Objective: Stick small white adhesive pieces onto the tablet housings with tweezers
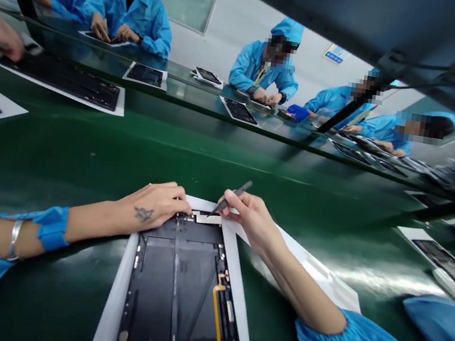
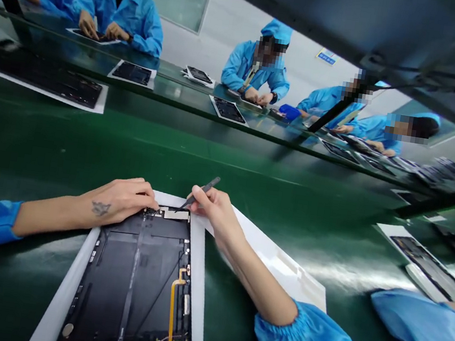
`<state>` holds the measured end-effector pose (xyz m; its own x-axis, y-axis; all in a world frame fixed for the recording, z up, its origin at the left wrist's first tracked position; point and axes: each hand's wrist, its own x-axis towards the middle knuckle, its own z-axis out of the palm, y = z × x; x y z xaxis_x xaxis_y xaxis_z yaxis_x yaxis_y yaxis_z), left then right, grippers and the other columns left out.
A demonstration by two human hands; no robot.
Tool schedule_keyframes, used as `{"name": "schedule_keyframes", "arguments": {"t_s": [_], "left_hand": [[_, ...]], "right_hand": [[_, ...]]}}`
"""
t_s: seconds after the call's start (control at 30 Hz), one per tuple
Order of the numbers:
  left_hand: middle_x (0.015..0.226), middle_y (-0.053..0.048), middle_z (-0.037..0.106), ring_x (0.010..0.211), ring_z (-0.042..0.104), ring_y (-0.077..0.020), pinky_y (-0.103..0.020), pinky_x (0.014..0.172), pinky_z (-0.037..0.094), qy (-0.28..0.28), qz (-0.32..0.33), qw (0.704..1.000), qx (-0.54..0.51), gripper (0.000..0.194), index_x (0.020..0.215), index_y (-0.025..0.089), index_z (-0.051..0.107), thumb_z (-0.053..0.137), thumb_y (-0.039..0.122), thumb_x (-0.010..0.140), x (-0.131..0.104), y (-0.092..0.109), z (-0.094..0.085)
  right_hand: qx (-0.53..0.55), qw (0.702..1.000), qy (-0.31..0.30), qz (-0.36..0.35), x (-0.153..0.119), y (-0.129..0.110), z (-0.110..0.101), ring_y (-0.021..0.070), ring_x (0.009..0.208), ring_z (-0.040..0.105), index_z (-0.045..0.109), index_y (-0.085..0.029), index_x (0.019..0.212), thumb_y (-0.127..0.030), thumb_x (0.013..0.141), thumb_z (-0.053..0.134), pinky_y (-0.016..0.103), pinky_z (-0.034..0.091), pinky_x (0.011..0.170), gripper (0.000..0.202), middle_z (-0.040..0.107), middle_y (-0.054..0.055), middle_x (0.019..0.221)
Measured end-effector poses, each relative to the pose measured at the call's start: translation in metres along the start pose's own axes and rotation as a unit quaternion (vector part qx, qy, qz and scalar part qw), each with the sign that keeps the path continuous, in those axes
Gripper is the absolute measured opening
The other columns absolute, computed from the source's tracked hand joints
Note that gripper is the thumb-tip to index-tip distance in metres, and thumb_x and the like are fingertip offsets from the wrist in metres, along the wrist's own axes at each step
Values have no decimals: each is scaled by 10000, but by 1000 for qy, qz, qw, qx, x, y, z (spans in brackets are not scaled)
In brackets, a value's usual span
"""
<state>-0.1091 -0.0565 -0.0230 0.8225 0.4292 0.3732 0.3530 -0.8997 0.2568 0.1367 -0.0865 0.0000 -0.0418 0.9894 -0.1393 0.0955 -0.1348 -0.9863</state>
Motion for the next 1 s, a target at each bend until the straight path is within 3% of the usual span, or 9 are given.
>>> {"name": "schedule_keyframes", "arguments": {"t_s": [1.0], "left_hand": [[1048, -49, 619, 893, 537, -171, -256, 709, 424, -27, 1, 999, 24, 305, 1098, 206, 634, 381, 83, 979, 1, 3, -4]], "right_hand": [[-25, 1000, -4, 8, 1, -4, 0, 161, 692, 581, 589, -167, 559, -651, 632, 786, 329, 492, 749, 528, 598, 28, 664]]}}
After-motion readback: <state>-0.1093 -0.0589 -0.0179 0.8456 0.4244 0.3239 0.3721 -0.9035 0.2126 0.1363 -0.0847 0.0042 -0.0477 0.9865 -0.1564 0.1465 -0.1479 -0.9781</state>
